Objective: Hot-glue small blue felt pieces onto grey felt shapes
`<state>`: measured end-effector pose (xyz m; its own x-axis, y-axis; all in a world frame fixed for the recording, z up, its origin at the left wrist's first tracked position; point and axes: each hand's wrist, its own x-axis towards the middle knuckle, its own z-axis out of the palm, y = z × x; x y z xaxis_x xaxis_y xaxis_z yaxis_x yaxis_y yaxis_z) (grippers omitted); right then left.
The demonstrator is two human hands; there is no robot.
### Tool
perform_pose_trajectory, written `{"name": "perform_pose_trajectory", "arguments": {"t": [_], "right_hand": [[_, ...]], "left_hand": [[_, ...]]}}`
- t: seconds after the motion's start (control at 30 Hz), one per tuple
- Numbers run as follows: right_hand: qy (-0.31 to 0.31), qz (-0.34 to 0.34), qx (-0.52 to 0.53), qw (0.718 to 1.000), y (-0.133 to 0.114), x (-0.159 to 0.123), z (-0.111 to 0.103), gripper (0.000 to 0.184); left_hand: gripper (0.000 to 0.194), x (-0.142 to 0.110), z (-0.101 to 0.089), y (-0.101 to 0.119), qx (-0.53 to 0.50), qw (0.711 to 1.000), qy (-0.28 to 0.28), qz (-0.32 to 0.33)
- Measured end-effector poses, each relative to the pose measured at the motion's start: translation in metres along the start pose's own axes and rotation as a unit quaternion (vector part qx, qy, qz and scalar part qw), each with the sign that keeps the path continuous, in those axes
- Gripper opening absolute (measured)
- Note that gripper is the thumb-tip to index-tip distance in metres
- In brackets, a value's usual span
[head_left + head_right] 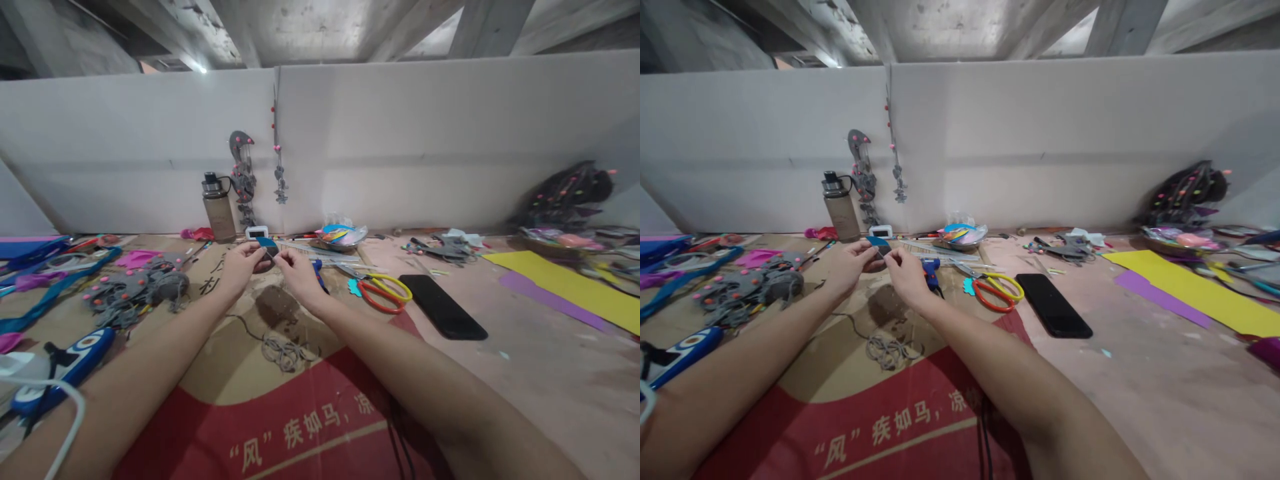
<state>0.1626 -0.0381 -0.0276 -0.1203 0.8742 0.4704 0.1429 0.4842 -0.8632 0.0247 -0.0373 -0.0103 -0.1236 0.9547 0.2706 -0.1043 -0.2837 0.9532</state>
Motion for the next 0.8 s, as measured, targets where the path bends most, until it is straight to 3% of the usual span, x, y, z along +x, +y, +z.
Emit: {"name": "perform_pose_trajectory", "arguments": {"t": [0.17, 0.27, 0.43, 0.67, 0.8], "right_hand": [[-0.094, -0.085, -0.129, 0.983, -0.001, -0.017, 0.013, 0.017], [-0.132, -0.142, -0.219, 0.956, 0.001, -0.023, 0.014, 0.018], [-0.176, -0.182, -0.332, 0.909, 0.001, -0.025, 0.014, 0.019], [-0.225, -0.217, -0.335, 0.889, -0.009, -0.036, 0.024, 0.018], [-0.195, -0.211, -0.297, 0.911, -0.015, -0.027, 0.014, 0.03]], "left_hand": [[0.031, -0.002, -0.018, -0.018, -0.016, 0.999, 0.027, -0.021], [0.031, 0.002, -0.024, -0.028, -0.056, 0.995, 0.075, -0.022], [0.03, 0.012, -0.03, -0.037, -0.115, 0.99, 0.08, -0.006], [0.032, 0.02, -0.035, -0.038, -0.15, 0.984, 0.093, -0.008], [0.031, 0.019, -0.035, -0.039, -0.129, 0.987, 0.091, -0.016]]}}
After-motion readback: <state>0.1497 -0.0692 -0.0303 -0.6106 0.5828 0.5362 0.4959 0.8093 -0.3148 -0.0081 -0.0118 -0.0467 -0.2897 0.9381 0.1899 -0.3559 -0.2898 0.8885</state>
